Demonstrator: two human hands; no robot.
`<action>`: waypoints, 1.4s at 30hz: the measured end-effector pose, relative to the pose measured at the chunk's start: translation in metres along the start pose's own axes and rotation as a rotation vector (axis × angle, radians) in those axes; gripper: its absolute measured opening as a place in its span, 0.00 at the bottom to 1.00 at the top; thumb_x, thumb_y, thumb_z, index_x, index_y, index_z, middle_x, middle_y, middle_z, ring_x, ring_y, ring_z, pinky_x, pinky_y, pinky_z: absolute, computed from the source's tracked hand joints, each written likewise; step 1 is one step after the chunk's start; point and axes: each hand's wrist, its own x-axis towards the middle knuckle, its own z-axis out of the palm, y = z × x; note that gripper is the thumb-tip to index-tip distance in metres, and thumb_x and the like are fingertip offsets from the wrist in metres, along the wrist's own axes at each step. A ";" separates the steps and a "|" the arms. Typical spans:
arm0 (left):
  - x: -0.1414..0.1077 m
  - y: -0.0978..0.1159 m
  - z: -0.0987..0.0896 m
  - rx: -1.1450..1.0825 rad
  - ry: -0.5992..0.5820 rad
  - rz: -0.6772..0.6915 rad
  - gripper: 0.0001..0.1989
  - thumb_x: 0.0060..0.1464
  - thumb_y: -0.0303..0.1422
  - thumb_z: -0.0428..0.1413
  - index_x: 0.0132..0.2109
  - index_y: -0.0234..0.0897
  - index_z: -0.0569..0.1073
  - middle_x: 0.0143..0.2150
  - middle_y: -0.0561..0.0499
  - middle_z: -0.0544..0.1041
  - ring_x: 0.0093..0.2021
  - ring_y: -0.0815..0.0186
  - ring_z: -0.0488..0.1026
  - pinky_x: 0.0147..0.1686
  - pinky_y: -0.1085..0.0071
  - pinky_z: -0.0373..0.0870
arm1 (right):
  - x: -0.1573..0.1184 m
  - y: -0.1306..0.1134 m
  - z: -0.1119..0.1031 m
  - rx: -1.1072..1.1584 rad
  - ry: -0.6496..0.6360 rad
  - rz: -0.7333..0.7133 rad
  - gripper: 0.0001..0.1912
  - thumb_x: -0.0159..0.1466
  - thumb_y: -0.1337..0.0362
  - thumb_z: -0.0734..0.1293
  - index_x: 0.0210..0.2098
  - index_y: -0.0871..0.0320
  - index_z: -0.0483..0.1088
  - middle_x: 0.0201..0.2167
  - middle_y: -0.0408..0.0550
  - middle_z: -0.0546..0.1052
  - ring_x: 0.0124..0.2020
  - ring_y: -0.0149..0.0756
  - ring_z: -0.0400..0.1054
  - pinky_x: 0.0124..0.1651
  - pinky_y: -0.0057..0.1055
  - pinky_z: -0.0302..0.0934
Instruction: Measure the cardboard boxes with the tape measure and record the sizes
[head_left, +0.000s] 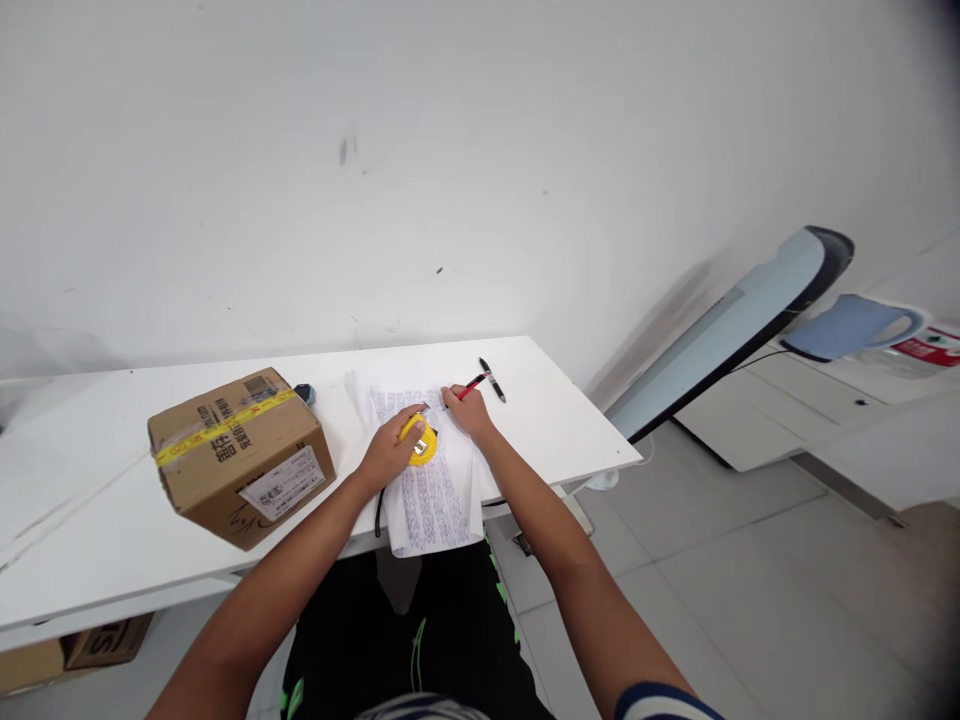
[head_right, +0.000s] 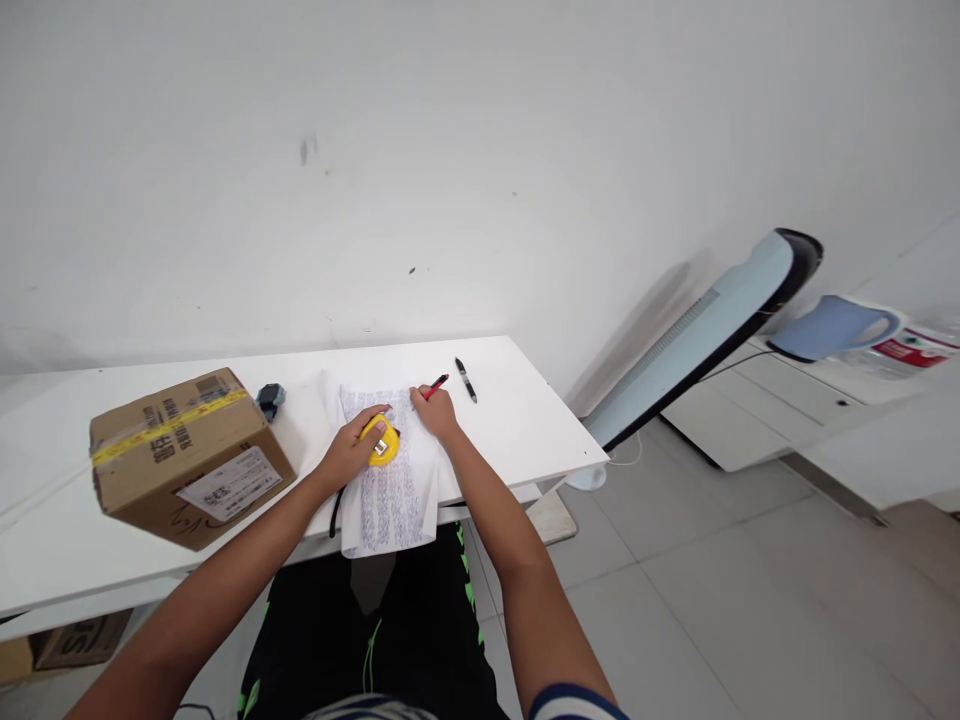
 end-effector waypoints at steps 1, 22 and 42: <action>0.000 0.000 0.000 -0.002 -0.002 -0.004 0.25 0.61 0.47 0.50 0.60 0.42 0.70 0.53 0.46 0.76 0.51 0.57 0.73 0.52 0.63 0.69 | 0.000 0.000 0.000 -0.005 0.014 0.007 0.20 0.61 0.50 0.59 0.18 0.54 0.60 0.17 0.39 0.62 0.24 0.32 0.58 0.32 0.30 0.53; 0.002 0.001 -0.001 -0.039 -0.026 -0.040 0.25 0.61 0.46 0.49 0.61 0.40 0.70 0.61 0.46 0.72 0.55 0.57 0.72 0.56 0.61 0.67 | 0.001 0.002 0.000 -0.034 0.016 0.024 0.19 0.61 0.52 0.59 0.17 0.55 0.60 0.17 0.40 0.66 0.24 0.32 0.60 0.32 0.30 0.52; 0.003 -0.001 0.000 0.098 0.025 -0.009 0.20 0.61 0.44 0.48 0.53 0.40 0.72 0.44 0.49 0.78 0.41 0.62 0.74 0.45 0.66 0.70 | -0.003 0.001 0.003 0.102 0.172 0.022 0.24 0.64 0.41 0.57 0.23 0.53 0.60 0.19 0.39 0.67 0.27 0.34 0.63 0.34 0.30 0.56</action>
